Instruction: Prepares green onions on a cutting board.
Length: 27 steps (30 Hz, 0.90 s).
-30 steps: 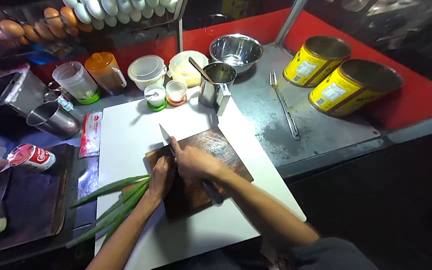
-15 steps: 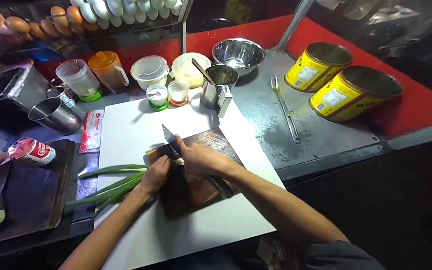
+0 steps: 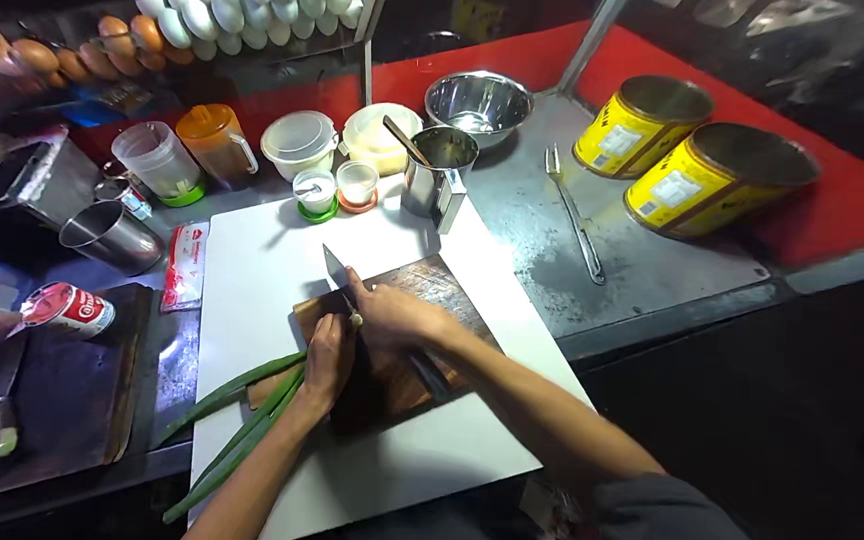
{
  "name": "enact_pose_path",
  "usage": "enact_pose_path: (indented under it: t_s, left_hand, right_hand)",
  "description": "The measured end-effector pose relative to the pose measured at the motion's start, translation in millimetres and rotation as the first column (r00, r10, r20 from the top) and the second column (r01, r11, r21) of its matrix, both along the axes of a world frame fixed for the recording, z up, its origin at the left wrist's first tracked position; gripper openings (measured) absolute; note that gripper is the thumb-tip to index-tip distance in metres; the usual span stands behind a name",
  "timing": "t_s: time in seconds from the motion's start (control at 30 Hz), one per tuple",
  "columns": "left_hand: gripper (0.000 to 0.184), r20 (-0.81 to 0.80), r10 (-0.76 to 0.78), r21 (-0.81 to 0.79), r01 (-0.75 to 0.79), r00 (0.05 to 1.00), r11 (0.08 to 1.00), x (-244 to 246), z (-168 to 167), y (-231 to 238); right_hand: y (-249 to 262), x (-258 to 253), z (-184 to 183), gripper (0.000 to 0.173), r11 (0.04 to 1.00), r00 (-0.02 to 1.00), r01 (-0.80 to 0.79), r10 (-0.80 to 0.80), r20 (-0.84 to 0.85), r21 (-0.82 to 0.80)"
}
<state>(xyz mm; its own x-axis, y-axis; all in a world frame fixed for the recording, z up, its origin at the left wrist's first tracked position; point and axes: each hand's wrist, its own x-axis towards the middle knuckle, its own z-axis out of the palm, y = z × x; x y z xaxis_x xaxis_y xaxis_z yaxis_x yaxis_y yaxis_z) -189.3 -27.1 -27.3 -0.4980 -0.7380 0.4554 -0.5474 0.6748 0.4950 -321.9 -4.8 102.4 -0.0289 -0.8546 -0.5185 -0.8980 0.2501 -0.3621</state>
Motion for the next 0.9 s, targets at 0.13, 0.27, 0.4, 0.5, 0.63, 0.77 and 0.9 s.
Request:
enact_pose_path:
  t_s: [0.13,0.27,0.4,0.5,0.63,0.77,0.9]
  left_hand:
    - [0.013,-0.009,-0.140,-0.160,0.137,0.990,0.978,10,-7,-14]
    - [0.015,0.059,-0.347,-0.194,0.352,0.936,0.916,20,-8,-38]
    - [0.014,0.030,-0.242,-0.150,0.244,0.970,0.958,12,-8,-36]
    - [0.014,-0.018,-0.176,-0.125,0.172,0.984,0.977,8,-10,-22]
    - [0.015,-0.030,-0.086,-0.094,0.082,0.996,0.992,-1,-5,-18]
    - [0.016,0.137,-0.142,-0.180,0.166,0.980,0.969,20,-10,-19]
    - [0.029,0.131,-0.324,-0.092,0.337,0.937,0.937,47,-15,-22]
  right_hand:
    - [-8,7,-11,0.089,0.996,0.999,0.038,-0.039,-0.018,-0.076]
    - [-4,2,10,0.095,1.000,0.999,-0.029,0.029,-0.031,0.002]
    - [-6,6,-10,0.092,0.998,0.999,0.041,-0.042,-0.028,-0.050]
    - [-8,-2,0,0.096,1.000,1.000,-0.006,0.006,0.009,-0.007]
    - [-1,11,-19,0.090,0.985,0.989,0.146,-0.146,0.001,-0.095]
    - [5,-14,-30,0.092,0.990,0.993,0.114,-0.111,0.038,-0.086]
    - [25,-15,-17,0.092,0.996,0.996,0.081,-0.083,-0.033,-0.032]
